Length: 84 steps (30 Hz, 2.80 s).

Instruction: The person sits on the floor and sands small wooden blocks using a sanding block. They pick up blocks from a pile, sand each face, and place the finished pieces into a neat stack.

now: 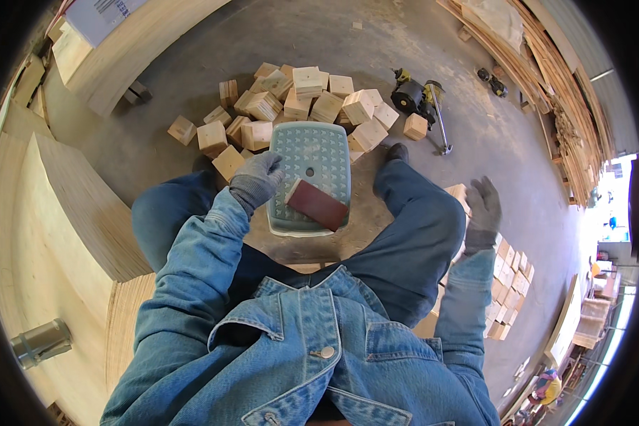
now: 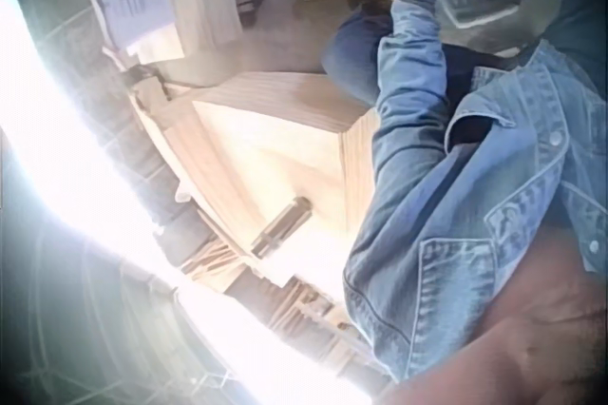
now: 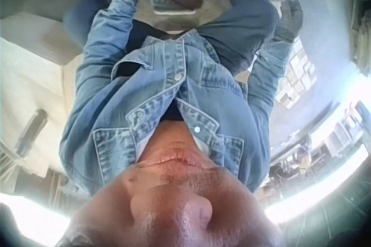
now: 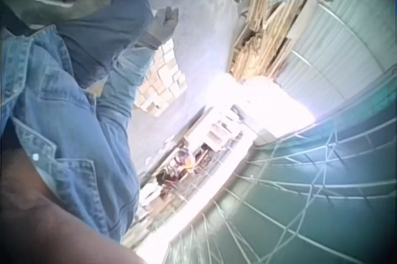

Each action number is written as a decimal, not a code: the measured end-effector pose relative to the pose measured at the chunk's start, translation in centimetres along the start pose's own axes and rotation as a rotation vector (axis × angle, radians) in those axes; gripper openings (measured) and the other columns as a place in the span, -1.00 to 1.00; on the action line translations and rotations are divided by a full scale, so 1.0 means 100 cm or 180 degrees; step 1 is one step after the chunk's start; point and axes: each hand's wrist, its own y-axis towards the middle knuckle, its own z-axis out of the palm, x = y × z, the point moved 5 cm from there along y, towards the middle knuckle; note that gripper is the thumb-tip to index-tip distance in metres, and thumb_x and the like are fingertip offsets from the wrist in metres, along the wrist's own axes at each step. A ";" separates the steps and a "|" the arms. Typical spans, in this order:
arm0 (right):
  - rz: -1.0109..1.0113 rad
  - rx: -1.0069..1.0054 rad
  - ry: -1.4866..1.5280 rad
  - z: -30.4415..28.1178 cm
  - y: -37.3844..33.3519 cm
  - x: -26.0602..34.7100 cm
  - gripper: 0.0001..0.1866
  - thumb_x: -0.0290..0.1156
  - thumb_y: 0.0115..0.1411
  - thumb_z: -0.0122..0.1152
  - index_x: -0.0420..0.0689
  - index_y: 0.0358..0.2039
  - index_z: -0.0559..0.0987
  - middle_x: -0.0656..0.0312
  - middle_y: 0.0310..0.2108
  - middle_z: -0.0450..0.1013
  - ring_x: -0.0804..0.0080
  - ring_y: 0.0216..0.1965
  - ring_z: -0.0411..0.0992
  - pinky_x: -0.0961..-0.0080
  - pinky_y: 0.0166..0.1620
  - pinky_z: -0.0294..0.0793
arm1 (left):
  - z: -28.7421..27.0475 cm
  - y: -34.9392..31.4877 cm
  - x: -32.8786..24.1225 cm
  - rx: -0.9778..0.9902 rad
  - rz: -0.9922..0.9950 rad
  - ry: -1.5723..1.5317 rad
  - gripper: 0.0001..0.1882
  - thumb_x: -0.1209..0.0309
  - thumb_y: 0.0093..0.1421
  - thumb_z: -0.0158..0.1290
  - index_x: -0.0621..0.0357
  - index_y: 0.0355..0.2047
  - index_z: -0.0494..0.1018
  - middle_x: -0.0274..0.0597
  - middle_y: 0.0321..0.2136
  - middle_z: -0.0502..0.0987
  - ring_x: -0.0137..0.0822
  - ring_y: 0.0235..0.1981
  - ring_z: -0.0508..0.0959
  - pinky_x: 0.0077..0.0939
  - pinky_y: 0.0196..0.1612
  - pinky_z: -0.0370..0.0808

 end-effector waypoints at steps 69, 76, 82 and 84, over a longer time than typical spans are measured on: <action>-0.0464 0.2734 -0.2549 0.291 -0.099 -0.023 -0.06 -0.16 0.05 0.47 0.00 0.43 0.28 -0.01 0.39 0.22 -0.16 0.28 0.32 -0.04 0.30 0.31 | -0.005 0.039 0.160 -0.0292 -0.2213 0.1238 0.25 0.19 -0.21 0.56 0.00 0.46 0.10 0.10 0.37 0.22 0.05 0.41 0.23 -0.23 0.48 0.20; -0.0432 0.2812 -0.2256 0.296 -0.091 -0.018 -0.11 -0.22 0.04 0.46 -0.08 0.39 0.33 -0.05 0.35 0.25 -0.20 0.27 0.32 -0.08 0.31 0.28 | 0.013 0.054 0.208 -0.0148 -0.2260 0.1539 0.33 0.16 -0.26 0.58 -0.06 0.49 0.05 0.09 0.36 0.23 0.07 0.42 0.20 -0.19 0.50 0.15; -0.0416 0.2776 -0.2096 0.298 -0.086 -0.018 -0.16 -0.28 0.03 0.45 -0.10 0.35 0.37 -0.08 0.32 0.29 -0.20 0.27 0.32 -0.09 0.30 0.28 | 0.025 0.065 0.223 0.0032 -0.2463 0.1693 0.32 0.12 -0.22 0.56 -0.17 0.51 0.01 0.02 0.43 0.15 0.09 0.47 0.10 -0.10 0.53 0.07; -0.0403 0.2778 -0.2056 0.301 -0.086 -0.017 -0.18 -0.29 0.03 0.45 -0.11 0.33 0.38 -0.08 0.31 0.30 -0.19 0.27 0.32 -0.09 0.30 0.28 | 0.024 0.067 0.226 0.0056 -0.2397 0.1748 0.28 0.10 -0.16 0.51 -0.17 0.52 0.00 0.04 0.44 0.13 0.12 0.48 0.08 -0.05 0.53 0.07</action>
